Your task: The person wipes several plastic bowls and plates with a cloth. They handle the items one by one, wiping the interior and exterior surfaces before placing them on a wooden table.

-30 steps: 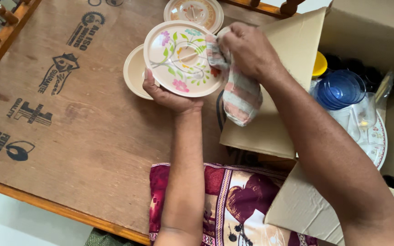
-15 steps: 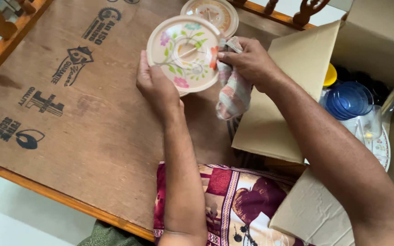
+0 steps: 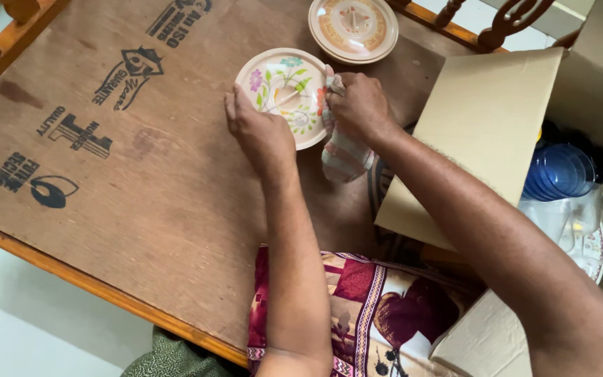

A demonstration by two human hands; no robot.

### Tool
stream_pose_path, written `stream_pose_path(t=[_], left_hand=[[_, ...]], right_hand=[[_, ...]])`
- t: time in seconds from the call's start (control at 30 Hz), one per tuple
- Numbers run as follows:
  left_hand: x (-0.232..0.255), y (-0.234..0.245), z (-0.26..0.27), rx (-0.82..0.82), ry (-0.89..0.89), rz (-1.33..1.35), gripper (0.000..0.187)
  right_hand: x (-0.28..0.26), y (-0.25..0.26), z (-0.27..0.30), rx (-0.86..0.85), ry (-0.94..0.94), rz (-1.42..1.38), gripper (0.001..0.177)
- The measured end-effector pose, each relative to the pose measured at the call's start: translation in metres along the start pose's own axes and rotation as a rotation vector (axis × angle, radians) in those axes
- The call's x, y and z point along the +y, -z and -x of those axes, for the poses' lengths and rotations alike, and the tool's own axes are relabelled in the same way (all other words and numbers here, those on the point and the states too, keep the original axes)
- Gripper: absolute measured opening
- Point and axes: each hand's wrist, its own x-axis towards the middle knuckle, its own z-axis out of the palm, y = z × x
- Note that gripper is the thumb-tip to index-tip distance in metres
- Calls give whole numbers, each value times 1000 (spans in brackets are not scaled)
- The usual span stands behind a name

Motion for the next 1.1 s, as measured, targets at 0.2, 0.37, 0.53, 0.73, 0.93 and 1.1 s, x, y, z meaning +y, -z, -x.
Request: stream_pose_path(t=[0.2, 0.37, 0.53, 0.73, 0.93, 1.1], left_hand=[[-5, -13, 5, 7, 43, -107, 54], [-14, -24, 6, -4, 36, -117, 52], [-16, -30, 8, 8, 18, -140, 49], [-21, -40, 9, 78, 35, -118, 46], [-27, -40, 8, 197, 2, -170, 53], [-5, -23, 4, 337, 111, -323, 66]], right_hand=[[-10, -5, 8, -28, -39, -22, 26], [4, -14, 4, 77, 138, -24, 25], [33, -32, -6, 115, 188, 29, 28], [53, -44, -19, 158, 31, -5, 39], [16, -16, -13, -251, -169, -129, 38], [6, 1, -16, -379, -220, 94, 34]])
